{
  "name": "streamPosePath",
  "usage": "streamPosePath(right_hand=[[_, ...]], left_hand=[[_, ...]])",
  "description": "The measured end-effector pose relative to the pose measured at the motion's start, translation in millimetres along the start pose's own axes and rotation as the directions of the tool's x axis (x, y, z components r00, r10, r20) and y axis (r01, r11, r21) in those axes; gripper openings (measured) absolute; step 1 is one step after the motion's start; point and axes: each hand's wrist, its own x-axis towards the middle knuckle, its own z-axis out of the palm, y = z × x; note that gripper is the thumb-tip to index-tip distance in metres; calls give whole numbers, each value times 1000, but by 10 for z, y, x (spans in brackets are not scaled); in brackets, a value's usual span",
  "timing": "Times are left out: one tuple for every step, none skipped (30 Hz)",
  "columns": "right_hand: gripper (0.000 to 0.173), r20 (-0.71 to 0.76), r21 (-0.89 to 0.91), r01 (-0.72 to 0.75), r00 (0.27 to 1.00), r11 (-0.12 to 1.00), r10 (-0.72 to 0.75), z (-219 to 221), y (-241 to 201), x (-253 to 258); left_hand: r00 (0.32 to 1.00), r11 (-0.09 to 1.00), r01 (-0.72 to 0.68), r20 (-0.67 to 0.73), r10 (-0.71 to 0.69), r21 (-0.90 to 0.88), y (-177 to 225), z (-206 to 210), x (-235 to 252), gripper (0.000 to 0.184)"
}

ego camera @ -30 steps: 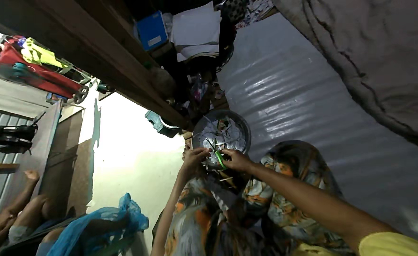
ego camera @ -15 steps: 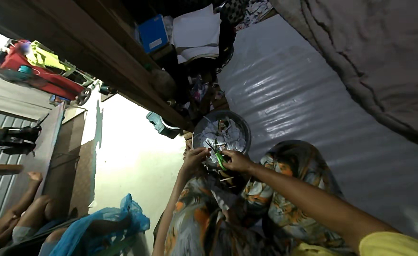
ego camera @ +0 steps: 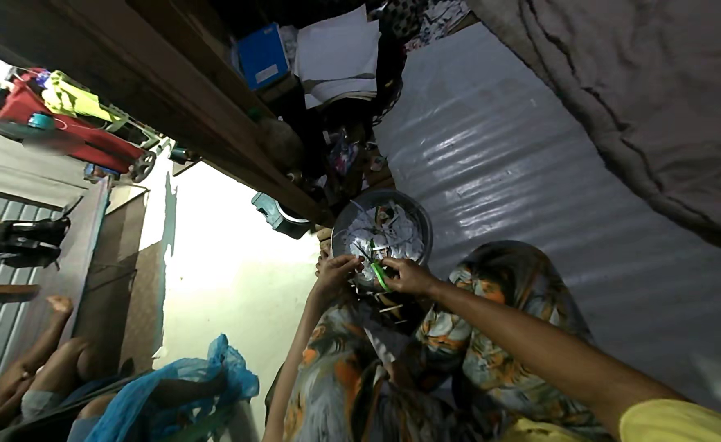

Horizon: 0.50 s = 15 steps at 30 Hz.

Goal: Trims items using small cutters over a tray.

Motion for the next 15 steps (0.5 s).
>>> streamPosePath(right_hand=[[44,-1,-2,3,1000,1000,-3,4,-5,-2],[43,-8,-5,3,1000,1000,-3,5,-18,-5],[42,-21,-11,2,1000,1000,-2,2,-33,-9],[40,-32,-21,-3,999,1000,2,-5,-49,-16],[39,-43,-33,-4,999,999,2,-12,-55,-18],[38,-54,-41,-2,999,999,-1,-15,-53,-20],[37,-64,-41,4,998,999,-7,-15,-46,-22],[37,-70,-36,9,997,999,-12,-16,-43,-25],[38,-69,-28,13,997,1000,-15,-15,-40,-25],[38,-64,-22,15,998,1000,-17,-9,-35,-24],[40,-50,-22,12,999,1000,-13,-9,-29,-21],[43,-32,-28,6,999,1000,-7,-11,-19,-17],[45,-21,-35,3,1000,999,-4,-9,-11,-14],[46,-14,-44,3,1000,999,-3,-8,-8,-13],[46,-8,-51,1,1000,999,-1,-6,-8,-14]], left_hand=[[1000,1000,-2,10,2,-5,-1,1,-4,17],[1000,1000,-4,18,5,-7,-3,-1,-8,17],[1000,1000,-7,24,8,-5,-5,-5,-9,17],[1000,1000,-12,28,12,-1,-6,-10,-8,18],[1000,1000,-11,27,11,1,-3,-11,-9,18],[1000,1000,-8,19,8,3,3,-8,-11,18],[1000,1000,-8,12,8,7,3,-6,-8,18],[1000,1000,-9,6,9,15,1,-6,-5,18],[1000,1000,-8,-1,8,22,-1,-7,-4,18],[1000,1000,-3,-8,3,29,0,-7,-6,17],[1000,999,2,-17,-1,33,2,-5,-6,17],[1000,999,3,-19,-2,35,1,-7,-4,17],[1000,999,2,-14,-1,38,-4,-12,-2,17],[1000,999,2,-7,-1,44,-8,-16,0,17],[1000,999,2,1,-2,50,-11,-17,2,17]])
